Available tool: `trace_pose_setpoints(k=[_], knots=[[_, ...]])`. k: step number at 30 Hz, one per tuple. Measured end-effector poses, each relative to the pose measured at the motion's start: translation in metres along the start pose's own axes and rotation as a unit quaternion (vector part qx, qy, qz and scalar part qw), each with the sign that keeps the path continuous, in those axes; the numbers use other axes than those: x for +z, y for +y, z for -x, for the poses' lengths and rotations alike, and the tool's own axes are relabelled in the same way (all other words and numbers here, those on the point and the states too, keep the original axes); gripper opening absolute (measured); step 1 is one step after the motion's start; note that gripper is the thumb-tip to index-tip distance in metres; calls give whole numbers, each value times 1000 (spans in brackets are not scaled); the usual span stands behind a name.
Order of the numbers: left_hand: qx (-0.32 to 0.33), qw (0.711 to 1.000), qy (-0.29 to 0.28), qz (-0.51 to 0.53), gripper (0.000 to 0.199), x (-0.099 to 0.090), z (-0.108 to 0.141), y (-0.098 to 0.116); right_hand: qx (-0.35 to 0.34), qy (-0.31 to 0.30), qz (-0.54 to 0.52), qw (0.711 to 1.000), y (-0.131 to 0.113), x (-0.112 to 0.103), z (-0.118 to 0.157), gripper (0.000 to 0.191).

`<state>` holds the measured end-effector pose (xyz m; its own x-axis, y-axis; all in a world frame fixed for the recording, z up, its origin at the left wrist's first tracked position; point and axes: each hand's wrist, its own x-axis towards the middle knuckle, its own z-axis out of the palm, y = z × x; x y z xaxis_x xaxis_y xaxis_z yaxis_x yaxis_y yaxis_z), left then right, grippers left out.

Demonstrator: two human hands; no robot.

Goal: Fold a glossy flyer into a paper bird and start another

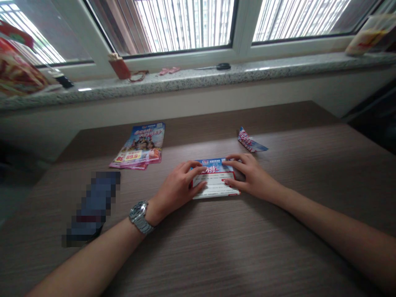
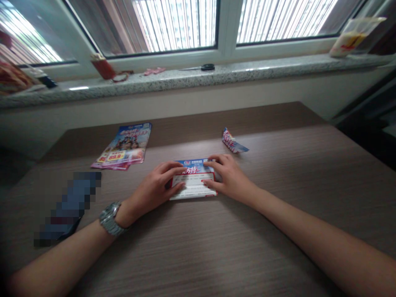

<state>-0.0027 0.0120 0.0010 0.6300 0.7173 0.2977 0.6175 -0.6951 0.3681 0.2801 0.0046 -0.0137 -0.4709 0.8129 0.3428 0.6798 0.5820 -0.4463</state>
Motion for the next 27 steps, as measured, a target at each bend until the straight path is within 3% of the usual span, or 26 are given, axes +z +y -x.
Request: trace_pose_setpoints(k=[6, 12, 22, 27], knots=[[-3, 999, -37, -37, 54, 1, 2, -4, 0, -4, -3, 1000, 0, 0, -1, 46], [-3, 999, -22, -42, 50, 1, 3, -3, 5, -14, -18, 1000, 0, -2, -2, 46], [0, 999, -8, -44, 26, -4, 0, 4, 27, -19, -44, 998, -5, -3, -3, 43], [-22, 998, 0, -52, 32, -5, 0, 5, 29, -24, -55, 998, -5, -4, -3, 43]])
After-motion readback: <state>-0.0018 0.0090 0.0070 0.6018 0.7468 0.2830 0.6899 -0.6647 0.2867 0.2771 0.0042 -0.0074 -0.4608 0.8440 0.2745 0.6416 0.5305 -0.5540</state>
